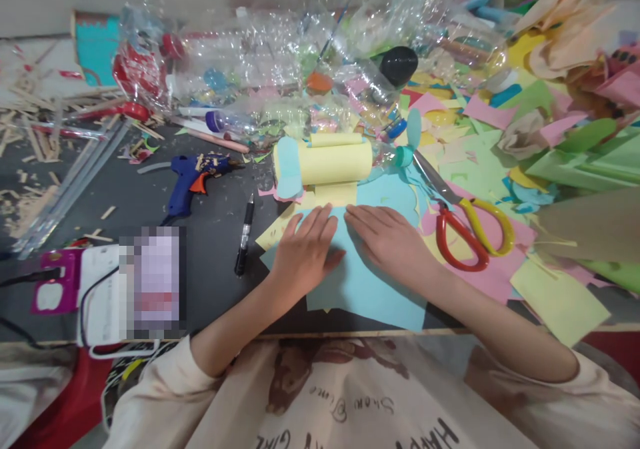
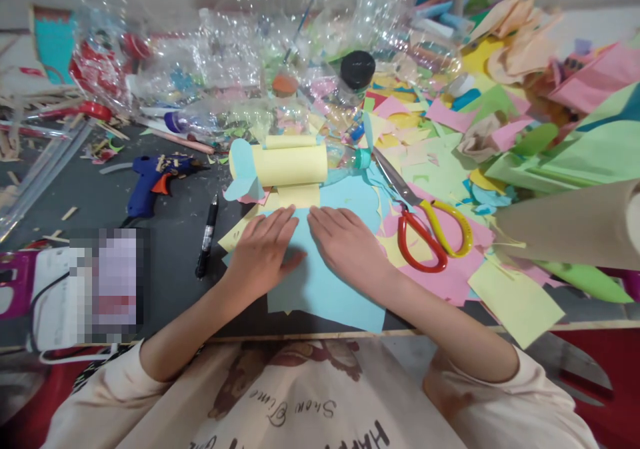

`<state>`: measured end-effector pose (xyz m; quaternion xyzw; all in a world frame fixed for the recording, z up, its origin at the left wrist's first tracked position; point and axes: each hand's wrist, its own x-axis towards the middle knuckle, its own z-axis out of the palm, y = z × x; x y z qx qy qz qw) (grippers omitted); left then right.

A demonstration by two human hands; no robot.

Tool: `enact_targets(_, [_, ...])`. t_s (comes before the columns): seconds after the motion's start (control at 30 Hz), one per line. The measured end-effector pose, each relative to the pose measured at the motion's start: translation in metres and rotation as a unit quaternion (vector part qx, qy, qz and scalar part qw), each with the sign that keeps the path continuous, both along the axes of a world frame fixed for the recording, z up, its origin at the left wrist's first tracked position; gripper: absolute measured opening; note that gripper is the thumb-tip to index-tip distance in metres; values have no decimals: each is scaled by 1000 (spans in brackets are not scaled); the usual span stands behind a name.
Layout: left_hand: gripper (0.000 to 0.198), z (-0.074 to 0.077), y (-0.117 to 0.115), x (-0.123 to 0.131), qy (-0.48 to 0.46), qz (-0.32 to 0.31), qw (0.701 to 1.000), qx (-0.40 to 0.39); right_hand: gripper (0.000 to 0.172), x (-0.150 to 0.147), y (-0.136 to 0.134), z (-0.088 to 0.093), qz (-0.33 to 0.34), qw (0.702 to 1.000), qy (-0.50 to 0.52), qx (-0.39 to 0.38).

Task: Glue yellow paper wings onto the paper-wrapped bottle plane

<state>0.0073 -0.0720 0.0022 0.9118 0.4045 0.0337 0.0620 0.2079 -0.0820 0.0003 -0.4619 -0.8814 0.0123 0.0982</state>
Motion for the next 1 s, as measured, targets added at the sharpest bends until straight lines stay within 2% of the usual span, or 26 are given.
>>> enact_targets(0.13, [35, 7, 4, -12, -3, 16, 1000, 20, 30, 30, 8, 11, -45, 998, -39, 11])
enact_targets(0.23, [33, 8, 6, -13, 6, 6, 999, 42, 23, 45, 15, 10, -52, 997, -41, 29])
enact_targets(0.37, [37, 9, 10, -5, 5, 9, 997, 72, 27, 48, 23, -2, -46, 996, -35, 64])
enact_targets(0.47, [38, 12, 14, 0, 1, 8, 996, 85, 28, 44, 26, -2, -36, 995, 5, 94])
enact_targets(0.6, [24, 16, 22, 1, -9, 28, 999, 35, 28, 39, 26, 15, -68, 992, 61, 93])
enact_targets(0.7, [26, 16, 29, -2, -64, 87, 992, -70, 29, 41, 22, 33, -112, 988, 86, 57])
enact_targets(0.77, [29, 14, 33, -3, -159, 131, 966, -159, 32, 48, 17, 43, -147, 980, 114, 64])
enact_targets(0.8, [30, 14, 35, -4, -224, 150, 942, -201, 33, 54, 13, 48, -166, 973, 134, 85])
enact_targets(0.87, [33, 11, 36, -3, -368, 184, 870, -272, 35, 70, 5, 55, -209, 957, 156, 125])
enact_targets(0.93, [35, 6, 34, -1, -484, 232, 780, -323, 33, 87, -4, 57, -275, 940, 149, 137])
enact_targets(1.0, [37, -1, 29, 4, -526, 307, 708, -358, 26, 103, -13, 53, -335, 930, 126, 87])
